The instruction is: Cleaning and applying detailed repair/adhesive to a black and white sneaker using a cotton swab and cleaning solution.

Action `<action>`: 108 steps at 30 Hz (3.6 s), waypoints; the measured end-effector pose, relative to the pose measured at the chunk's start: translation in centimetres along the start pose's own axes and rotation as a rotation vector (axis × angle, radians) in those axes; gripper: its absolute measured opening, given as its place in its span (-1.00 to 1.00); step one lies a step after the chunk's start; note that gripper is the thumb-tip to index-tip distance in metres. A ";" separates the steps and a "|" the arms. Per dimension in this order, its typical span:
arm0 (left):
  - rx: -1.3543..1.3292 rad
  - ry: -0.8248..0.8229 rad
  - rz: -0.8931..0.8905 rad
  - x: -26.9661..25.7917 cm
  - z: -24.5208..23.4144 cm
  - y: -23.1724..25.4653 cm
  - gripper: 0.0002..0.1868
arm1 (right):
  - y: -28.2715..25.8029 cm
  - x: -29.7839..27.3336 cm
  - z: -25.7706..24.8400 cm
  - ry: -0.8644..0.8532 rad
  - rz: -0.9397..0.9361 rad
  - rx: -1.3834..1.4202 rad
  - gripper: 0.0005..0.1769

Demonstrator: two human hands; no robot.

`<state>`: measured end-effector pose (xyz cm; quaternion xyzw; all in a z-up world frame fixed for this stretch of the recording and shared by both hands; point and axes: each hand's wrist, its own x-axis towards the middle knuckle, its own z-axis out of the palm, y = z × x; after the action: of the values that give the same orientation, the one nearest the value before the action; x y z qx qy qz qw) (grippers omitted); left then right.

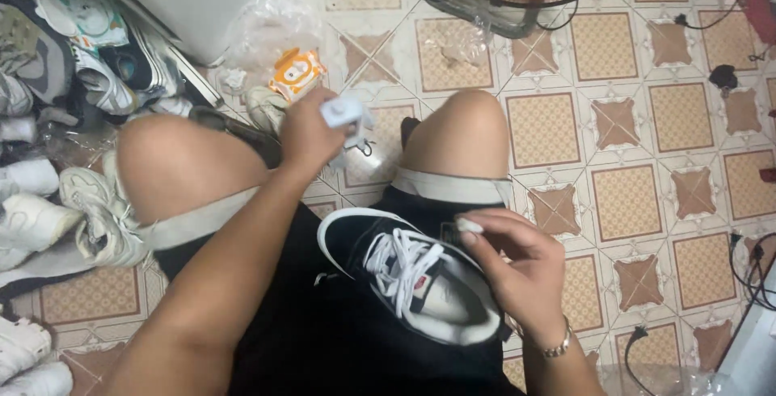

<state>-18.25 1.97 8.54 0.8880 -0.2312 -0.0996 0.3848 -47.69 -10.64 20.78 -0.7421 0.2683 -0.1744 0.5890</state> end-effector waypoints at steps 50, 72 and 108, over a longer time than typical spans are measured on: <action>-1.200 -0.553 -0.443 -20.7 -11.3 3.7 -0.45 | 8.6 2.2 4.2 0.363 0.243 1.029 -0.67; -0.244 -0.077 0.538 -19.5 -11.4 12.2 -0.41 | 2.9 -3.1 1.3 0.382 -0.380 0.536 -0.81; -0.050 -0.215 0.923 -17.9 -5.8 14.3 -0.45 | -0.7 -6.0 -1.6 0.114 -0.209 0.009 -0.90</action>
<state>-36.61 5.85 22.96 0.6677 -0.6375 -0.0151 0.3840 -53.26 -8.19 22.26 -0.7522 0.2218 -0.2777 0.5548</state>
